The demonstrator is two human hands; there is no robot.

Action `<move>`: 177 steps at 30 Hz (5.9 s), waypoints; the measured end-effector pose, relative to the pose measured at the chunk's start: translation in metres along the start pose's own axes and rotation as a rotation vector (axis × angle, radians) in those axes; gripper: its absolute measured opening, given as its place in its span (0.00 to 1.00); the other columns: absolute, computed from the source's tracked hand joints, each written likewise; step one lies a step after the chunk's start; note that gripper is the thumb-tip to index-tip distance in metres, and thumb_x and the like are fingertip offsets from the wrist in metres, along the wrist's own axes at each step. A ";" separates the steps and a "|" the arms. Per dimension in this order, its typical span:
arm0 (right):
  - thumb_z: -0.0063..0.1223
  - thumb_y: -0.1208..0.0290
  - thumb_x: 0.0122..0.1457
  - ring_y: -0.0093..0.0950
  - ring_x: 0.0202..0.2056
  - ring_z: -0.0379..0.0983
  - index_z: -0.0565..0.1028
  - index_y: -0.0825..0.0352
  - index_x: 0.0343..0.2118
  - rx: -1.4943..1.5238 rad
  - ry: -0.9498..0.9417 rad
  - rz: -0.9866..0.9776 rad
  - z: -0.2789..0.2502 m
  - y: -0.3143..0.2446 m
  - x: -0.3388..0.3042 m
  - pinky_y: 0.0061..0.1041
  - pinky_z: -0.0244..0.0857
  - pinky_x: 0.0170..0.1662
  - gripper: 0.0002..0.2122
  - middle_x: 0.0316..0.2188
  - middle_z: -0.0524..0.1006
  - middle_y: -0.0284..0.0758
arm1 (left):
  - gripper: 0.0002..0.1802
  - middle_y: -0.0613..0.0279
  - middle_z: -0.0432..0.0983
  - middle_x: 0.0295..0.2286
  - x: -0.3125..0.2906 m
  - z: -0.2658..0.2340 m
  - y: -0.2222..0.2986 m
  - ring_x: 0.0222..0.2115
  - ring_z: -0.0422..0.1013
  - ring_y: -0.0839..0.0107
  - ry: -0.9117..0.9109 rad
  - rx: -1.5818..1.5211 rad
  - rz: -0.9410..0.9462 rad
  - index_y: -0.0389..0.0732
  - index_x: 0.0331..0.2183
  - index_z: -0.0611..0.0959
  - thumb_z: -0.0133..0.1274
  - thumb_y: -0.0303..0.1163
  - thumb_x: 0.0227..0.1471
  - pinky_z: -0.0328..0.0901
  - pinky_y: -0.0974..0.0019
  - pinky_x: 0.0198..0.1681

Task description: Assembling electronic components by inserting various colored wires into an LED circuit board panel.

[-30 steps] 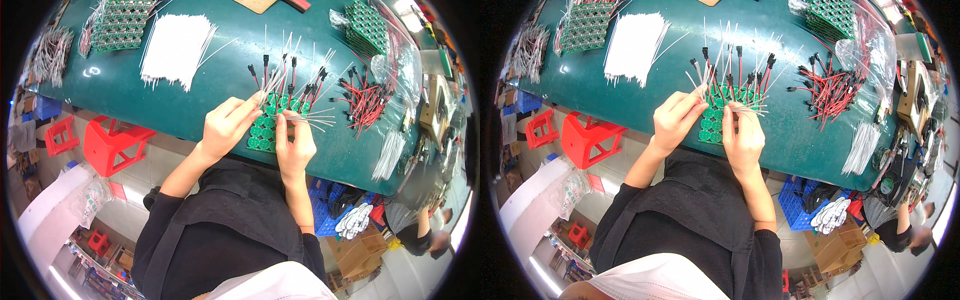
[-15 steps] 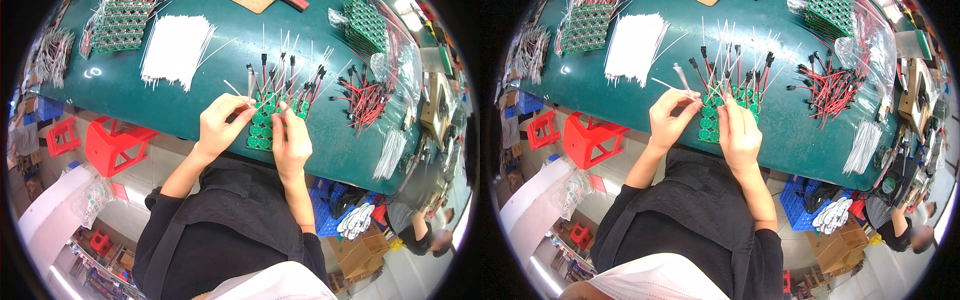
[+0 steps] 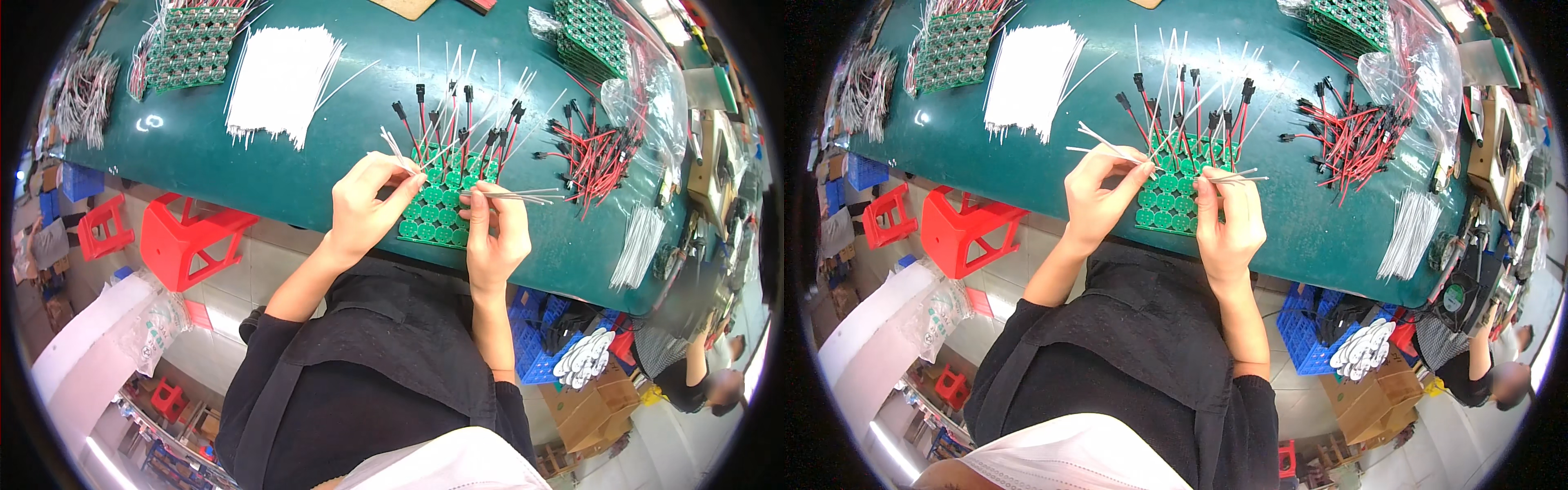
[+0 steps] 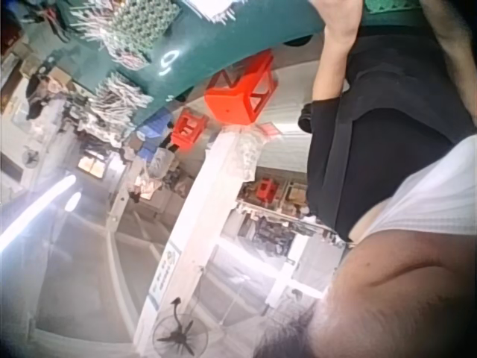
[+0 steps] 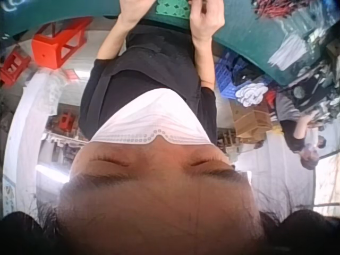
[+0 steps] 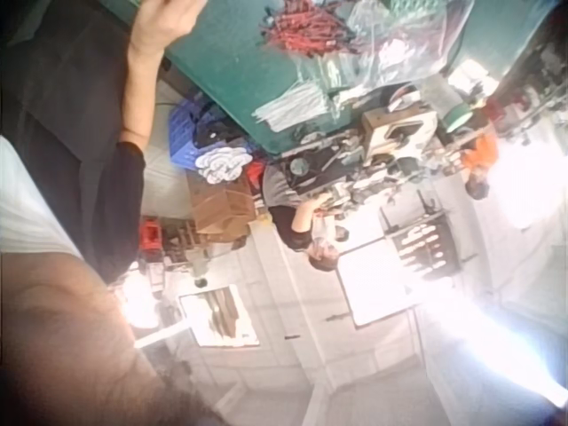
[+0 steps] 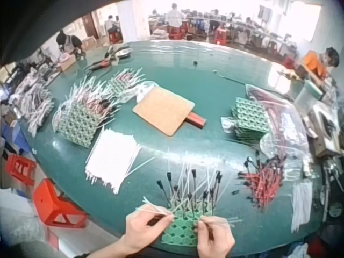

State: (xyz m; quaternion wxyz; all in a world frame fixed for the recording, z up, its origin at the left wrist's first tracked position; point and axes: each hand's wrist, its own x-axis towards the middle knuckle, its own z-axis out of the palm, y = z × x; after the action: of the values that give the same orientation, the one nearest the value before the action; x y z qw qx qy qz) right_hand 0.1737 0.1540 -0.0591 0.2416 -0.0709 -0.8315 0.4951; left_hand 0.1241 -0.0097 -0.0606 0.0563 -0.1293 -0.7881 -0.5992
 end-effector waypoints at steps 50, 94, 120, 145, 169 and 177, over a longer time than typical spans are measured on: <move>0.60 0.81 0.55 0.27 0.24 0.76 0.76 0.73 0.32 -0.066 -0.010 -0.071 0.002 0.008 0.001 0.22 0.71 0.25 0.04 0.31 0.79 0.39 | 0.08 0.57 0.79 0.31 -0.001 0.005 0.016 0.30 0.78 0.73 -0.048 0.031 0.038 0.32 0.33 0.83 0.62 0.17 0.47 0.73 0.73 0.35; 0.59 0.85 0.53 0.30 0.28 0.76 0.76 0.75 0.35 -0.207 0.024 -0.171 -0.006 0.009 0.007 0.22 0.73 0.25 0.07 0.33 0.79 0.42 | 0.12 0.56 0.79 0.28 0.000 0.020 0.013 0.26 0.78 0.72 -0.067 0.241 0.193 0.33 0.36 0.81 0.62 0.17 0.46 0.74 0.72 0.29; 0.59 0.84 0.54 0.27 0.25 0.75 0.76 0.74 0.36 -0.227 0.041 -0.121 -0.021 0.014 0.007 0.23 0.72 0.26 0.07 0.32 0.79 0.40 | 0.11 0.57 0.79 0.28 0.005 0.034 0.014 0.24 0.78 0.70 -0.113 0.291 0.275 0.35 0.33 0.81 0.64 0.19 0.45 0.72 0.71 0.25; 0.59 0.85 0.53 0.34 0.32 0.75 0.76 0.74 0.42 -0.269 -0.018 -0.184 -0.018 0.018 0.006 0.30 0.72 0.36 0.12 0.33 0.78 0.41 | 0.09 0.58 0.78 0.28 0.004 0.051 0.019 0.25 0.76 0.68 -0.137 0.167 0.232 0.35 0.33 0.80 0.62 0.21 0.47 0.71 0.69 0.27; 0.51 0.73 0.58 0.36 0.29 0.71 0.77 0.63 0.48 -1.174 0.284 0.284 -0.265 0.124 -0.008 0.37 0.67 0.36 0.15 0.31 0.72 0.41 | 0.08 0.59 0.78 0.27 0.005 0.058 0.016 0.24 0.77 0.73 -0.117 0.300 0.275 0.35 0.32 0.79 0.61 0.19 0.47 0.73 0.72 0.25; 0.57 0.68 0.59 0.29 0.28 0.70 0.77 0.67 0.42 -0.739 0.152 0.175 -0.185 0.078 0.021 0.28 0.66 0.33 0.11 0.29 0.72 0.37 | 0.17 0.61 0.78 0.24 0.006 0.061 0.021 0.23 0.77 0.74 -0.113 0.388 0.316 0.35 0.40 0.76 0.63 0.23 0.48 0.72 0.73 0.25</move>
State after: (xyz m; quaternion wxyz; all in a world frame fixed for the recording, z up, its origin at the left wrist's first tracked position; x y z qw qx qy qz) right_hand 0.2335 0.3468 -0.0462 0.2174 -0.2602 -0.9244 0.1744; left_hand 0.1281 0.0553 -0.0562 0.1288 -0.2708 -0.8603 -0.4123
